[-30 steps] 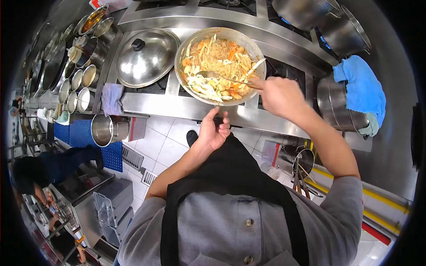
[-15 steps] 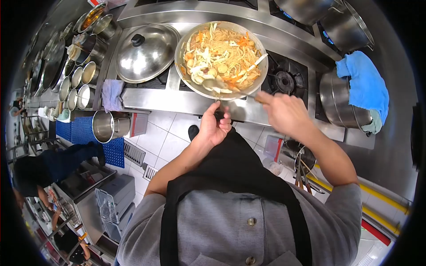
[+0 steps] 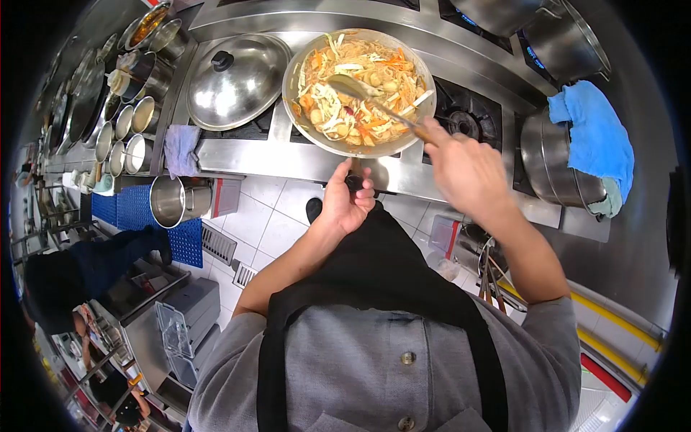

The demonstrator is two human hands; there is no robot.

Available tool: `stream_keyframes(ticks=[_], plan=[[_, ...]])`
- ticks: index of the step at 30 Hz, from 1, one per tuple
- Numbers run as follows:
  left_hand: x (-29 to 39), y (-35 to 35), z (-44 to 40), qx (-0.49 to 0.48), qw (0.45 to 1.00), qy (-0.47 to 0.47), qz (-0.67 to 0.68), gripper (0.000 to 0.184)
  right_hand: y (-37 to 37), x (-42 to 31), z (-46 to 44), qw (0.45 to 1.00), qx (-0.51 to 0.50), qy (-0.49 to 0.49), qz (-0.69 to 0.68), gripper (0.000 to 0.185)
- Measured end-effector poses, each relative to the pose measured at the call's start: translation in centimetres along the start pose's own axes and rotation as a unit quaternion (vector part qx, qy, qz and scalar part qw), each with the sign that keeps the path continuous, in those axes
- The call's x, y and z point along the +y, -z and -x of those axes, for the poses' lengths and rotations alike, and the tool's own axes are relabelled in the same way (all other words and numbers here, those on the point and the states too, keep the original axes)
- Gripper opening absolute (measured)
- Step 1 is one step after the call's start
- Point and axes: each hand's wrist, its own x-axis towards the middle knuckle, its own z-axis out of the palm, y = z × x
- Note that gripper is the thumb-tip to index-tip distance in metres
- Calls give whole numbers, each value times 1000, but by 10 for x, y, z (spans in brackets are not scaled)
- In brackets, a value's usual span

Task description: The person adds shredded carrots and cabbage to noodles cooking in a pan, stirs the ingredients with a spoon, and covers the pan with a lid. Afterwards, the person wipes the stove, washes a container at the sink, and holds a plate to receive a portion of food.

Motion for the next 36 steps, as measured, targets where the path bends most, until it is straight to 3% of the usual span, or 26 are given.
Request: stream_keyframes(ticks=[6, 11, 15, 21, 23, 27, 29, 33, 36], plan=[[0, -1, 1, 3, 1000, 1, 3, 48, -32, -30, -9, 965, -62, -42, -252, 36], [1, 0, 0, 6, 1000, 10, -5, 50, -79, -12, -22, 968, -63, -62, -234, 36], [3, 0, 1, 10, 1000, 9, -14, 49, -52, -11, -3, 984, -6, -48, -170, 37], [2, -2, 1, 23, 1000, 4, -17, 49, -57, -7, 23, 974, 21, 9, -226, 38], [1, -2, 1, 18, 1000, 2, -15, 49, -61, -9, 23, 964, -30, -15, -265, 36], [1, -1, 1, 10, 1000, -1, -18, 50, -86, -11, -7, 964, -14, -23, -266, 36], [2, 1, 1, 6, 1000, 14, -16, 48, -90, -11, -23, 963, -67, -70, -253, 37], [3, 1, 1, 8, 1000, 11, -25, 45, -77, -24, -22, 953, 0, -50, -298, 39], [3, 0, 1, 7, 1000, 9, -27, 45, -86, -33, -27, 949, -18, -49, -312, 40]])
